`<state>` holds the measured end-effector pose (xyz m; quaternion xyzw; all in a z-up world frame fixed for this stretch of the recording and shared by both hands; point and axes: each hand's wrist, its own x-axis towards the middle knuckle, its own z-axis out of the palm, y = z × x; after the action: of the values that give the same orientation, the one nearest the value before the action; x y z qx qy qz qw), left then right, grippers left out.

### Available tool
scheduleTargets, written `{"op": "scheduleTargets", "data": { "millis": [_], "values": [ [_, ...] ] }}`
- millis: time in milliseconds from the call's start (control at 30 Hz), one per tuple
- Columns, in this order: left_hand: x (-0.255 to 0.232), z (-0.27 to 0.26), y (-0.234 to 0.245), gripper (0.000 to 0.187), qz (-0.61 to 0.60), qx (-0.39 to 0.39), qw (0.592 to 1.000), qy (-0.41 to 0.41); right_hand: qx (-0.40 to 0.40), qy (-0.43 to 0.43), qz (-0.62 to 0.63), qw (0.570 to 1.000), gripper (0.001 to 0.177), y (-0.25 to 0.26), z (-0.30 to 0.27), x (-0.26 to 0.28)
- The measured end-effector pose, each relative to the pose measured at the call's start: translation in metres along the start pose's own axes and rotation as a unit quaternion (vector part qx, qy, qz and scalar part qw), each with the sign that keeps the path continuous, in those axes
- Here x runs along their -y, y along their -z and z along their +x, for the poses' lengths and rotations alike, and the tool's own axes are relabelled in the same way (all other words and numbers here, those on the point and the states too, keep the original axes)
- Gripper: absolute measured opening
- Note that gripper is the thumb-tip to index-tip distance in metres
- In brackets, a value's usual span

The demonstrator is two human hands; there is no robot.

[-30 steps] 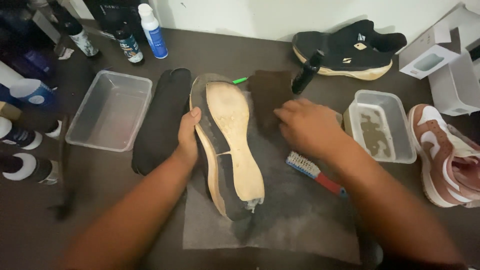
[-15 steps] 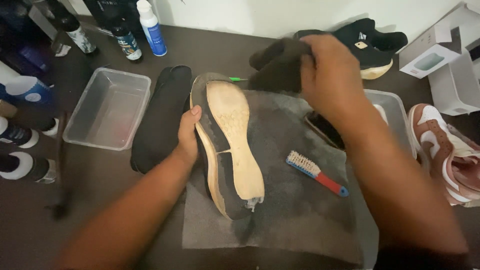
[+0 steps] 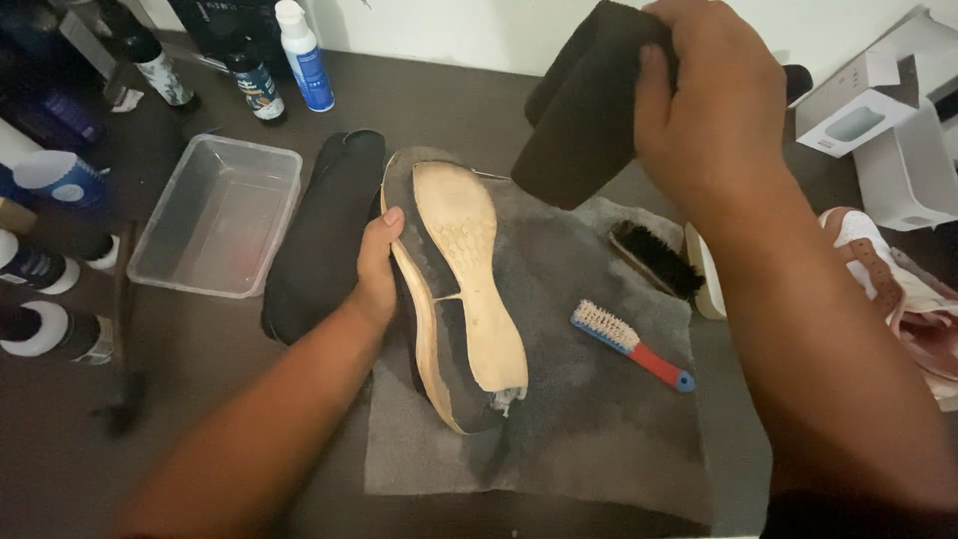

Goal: The person scrubs the sole of a sneaker with a brush and cleaning solution, then wipes the surface with a cloth. The person repeatedly scrubs the sole with the brush, focusing on the textured areas.

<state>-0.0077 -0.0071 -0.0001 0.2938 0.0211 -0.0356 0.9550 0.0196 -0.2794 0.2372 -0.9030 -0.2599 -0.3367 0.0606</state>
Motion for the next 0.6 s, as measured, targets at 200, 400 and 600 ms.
{"op": "scheduleTargets", "data": {
  "millis": [200,400,600],
  "values": [
    [-0.008,-0.005,-0.012,0.024,0.012,-0.037,0.999,0.003,0.07,0.016,-0.14,0.987,0.033,-0.011,-0.04,0.031],
    [0.02,0.015,0.031,0.043,-0.06,-0.012,0.998,0.012,0.07,0.212,0.014,0.975,0.017,-0.038,-0.121,0.053],
    [0.02,0.02,0.037,0.046,-0.02,-0.006,1.0,0.02,0.074,0.219,0.083,0.969,0.018,-0.03,-0.132,0.056]
  ]
}}
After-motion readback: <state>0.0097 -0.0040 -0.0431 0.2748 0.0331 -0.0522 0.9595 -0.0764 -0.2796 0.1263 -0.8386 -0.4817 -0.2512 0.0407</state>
